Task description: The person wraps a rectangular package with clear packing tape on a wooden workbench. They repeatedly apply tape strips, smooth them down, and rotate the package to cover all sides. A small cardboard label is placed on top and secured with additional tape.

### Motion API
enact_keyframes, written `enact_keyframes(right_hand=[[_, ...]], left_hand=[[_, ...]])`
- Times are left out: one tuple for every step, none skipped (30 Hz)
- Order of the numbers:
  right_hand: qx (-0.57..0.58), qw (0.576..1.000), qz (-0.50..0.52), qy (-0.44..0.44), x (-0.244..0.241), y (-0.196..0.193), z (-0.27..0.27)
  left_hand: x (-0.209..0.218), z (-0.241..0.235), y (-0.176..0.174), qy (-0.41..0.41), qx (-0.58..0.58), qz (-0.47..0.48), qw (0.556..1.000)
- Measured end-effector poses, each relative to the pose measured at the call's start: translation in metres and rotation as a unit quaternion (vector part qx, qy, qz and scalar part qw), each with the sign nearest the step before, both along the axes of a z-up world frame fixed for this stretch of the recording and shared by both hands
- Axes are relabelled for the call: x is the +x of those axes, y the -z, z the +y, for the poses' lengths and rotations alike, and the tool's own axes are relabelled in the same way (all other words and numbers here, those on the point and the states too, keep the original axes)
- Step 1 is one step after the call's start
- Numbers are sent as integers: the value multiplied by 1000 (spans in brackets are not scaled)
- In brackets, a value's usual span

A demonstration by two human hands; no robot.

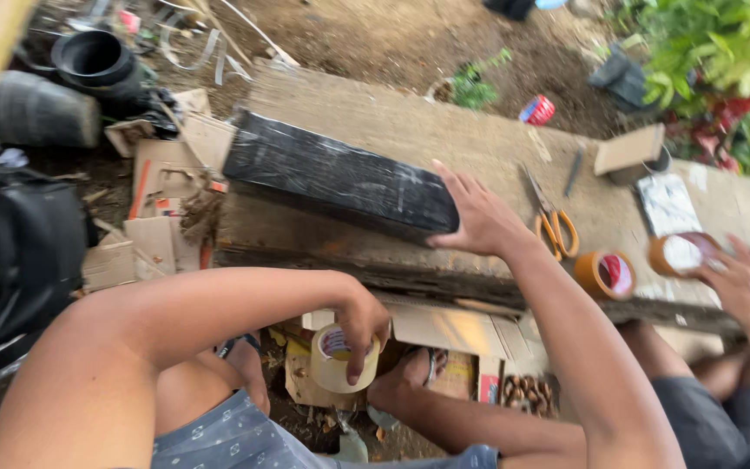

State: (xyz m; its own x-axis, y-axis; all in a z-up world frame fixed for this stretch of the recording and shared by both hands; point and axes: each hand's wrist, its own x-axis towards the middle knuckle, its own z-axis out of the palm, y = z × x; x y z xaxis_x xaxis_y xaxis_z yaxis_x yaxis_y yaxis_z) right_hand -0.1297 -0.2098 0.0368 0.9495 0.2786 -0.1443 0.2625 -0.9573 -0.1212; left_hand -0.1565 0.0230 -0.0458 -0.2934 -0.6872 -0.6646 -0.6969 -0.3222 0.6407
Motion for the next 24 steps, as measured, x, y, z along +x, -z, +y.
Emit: enact_keyframes(right_hand=[[-19,1000,10,15,4,-3,5],[-36,999,21,33,7,-3,12],[-50,998,21,34,14,0,20],[-63,997,19,42,19,3,28],[-77,996,17,50,25,5,33],[-74,996,23,51,30,8,37],[-70,996,28,52,35,10,42],[-69,995,39,54,36,13,43],[-57,996,34,52,37,15,42],[-48,997,32,49,36,16,40],[-38,998,29,46,35,17,38],[-29,999,19,38,32,17,36],[-20,999,9,30,30,17,34],[-10,1000,-1,24,29,17,35],[-10,1000,6,28,28,16,36],[-11,999,10,30,28,14,36],[-12,999,14,33,28,10,35],[2,999,24,28,29,6,35],[17,999,35,24,30,1,32],[31,998,48,21,29,-3,29],[71,995,67,21,27,-7,25],[109,990,87,21,26,-12,20],[148,983,106,21,25,-15,17],[135,984,109,37,23,-16,15]], left_hand=[[5,3,-8,-10,25,-1,1000],[11,7,-16,-18,53,0,998],[18,13,-25,-27,81,2,996],[26,19,-34,-40,77,-33,996],[37,26,-45,-53,72,-68,994],[49,32,-59,-64,66,-104,990],[62,42,-73,-73,25,-128,989],[74,55,-85,-78,-18,-147,986],[91,70,-98,-144,-69,-137,978],[110,86,-109,-210,-121,-124,962],[128,108,-118,-290,-236,-89,923],[140,128,-123,-425,-245,-53,870],[152,141,-127,-491,-324,50,807],[164,154,-130,-542,-394,154,726],[171,166,-130,-592,-422,221,650],[175,173,-129,-633,-447,285,565],[176,181,-127,-671,-435,277,533],[176,188,-125,-708,-421,267,500],[177,192,-124,-743,-407,257,466],[177,194,-121,-758,-385,253,462],[177,194,-118,-773,-362,249,457],[178,193,-115,-787,-340,246,452],[178,191,-113,-780,-339,265,455],[178,187,-109,-772,-337,284,458]])
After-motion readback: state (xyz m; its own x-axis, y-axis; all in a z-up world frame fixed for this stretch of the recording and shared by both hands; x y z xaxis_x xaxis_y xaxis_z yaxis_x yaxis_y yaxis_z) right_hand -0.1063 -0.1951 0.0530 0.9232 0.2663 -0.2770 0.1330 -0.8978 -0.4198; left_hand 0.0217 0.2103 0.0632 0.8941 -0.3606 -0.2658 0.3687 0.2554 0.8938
